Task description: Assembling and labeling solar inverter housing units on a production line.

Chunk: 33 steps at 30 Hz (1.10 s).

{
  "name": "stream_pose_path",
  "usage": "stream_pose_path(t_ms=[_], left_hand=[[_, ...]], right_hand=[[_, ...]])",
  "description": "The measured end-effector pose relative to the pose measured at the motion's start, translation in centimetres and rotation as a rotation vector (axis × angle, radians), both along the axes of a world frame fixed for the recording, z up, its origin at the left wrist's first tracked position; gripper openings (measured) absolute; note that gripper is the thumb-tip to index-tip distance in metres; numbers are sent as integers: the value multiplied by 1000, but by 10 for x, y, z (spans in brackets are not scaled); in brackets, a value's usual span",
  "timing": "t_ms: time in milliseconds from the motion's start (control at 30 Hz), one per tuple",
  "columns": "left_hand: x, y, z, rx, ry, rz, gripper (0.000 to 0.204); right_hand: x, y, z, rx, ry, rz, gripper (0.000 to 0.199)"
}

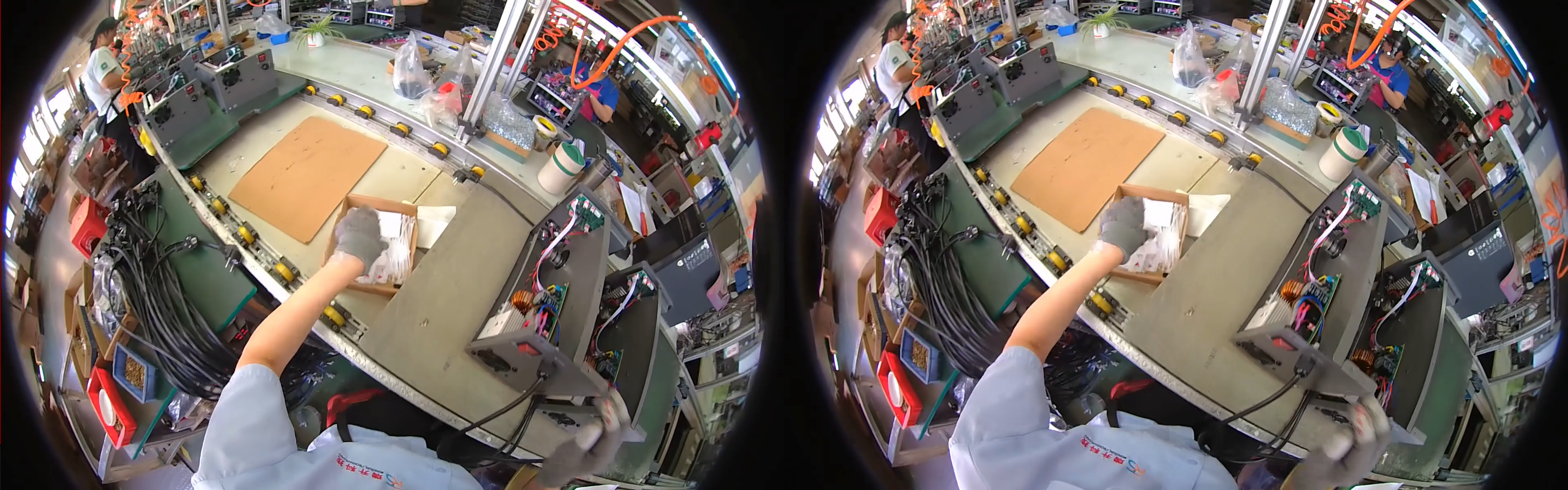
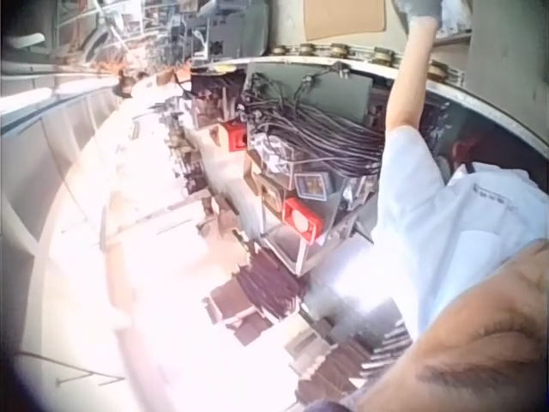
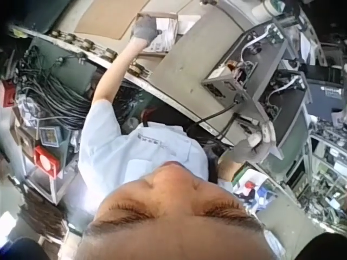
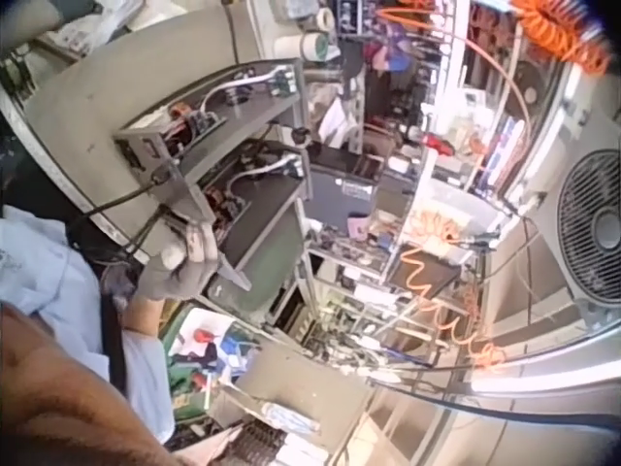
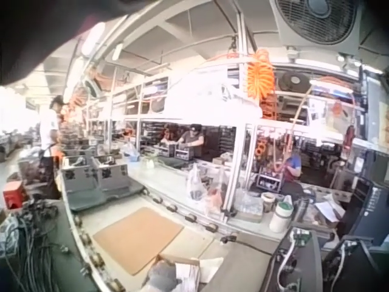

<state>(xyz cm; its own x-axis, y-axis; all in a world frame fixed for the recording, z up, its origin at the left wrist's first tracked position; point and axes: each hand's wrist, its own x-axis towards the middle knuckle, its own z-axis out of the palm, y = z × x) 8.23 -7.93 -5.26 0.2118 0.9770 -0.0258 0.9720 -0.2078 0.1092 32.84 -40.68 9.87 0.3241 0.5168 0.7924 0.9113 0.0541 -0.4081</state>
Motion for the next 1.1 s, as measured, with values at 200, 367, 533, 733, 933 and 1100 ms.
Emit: stream_pose_path(t_ms=[200,367,533,733,933,1100], left_hand=[[100,73,-43,96,262,-419,50],[110,164,-48,38,-244,-187,26],[59,194,36,42,-1155,-98,35],[-21,89,90,-198,-1516,-50,39],[-40,-56,121,-275,-2064,-410,47],[-21,-142,129,-476,-2207,-371,45]], right_hand=[[12,-1,23,42,-188,-149,33],[18,1,28,77,-369,-113,33],[15,-11,14,89,-138,-145,31],[-15,-10,-2,-61,-98,105,16],[-40,3,-17,-274,128,546,16],[-78,30,-28,-480,295,621,48]])
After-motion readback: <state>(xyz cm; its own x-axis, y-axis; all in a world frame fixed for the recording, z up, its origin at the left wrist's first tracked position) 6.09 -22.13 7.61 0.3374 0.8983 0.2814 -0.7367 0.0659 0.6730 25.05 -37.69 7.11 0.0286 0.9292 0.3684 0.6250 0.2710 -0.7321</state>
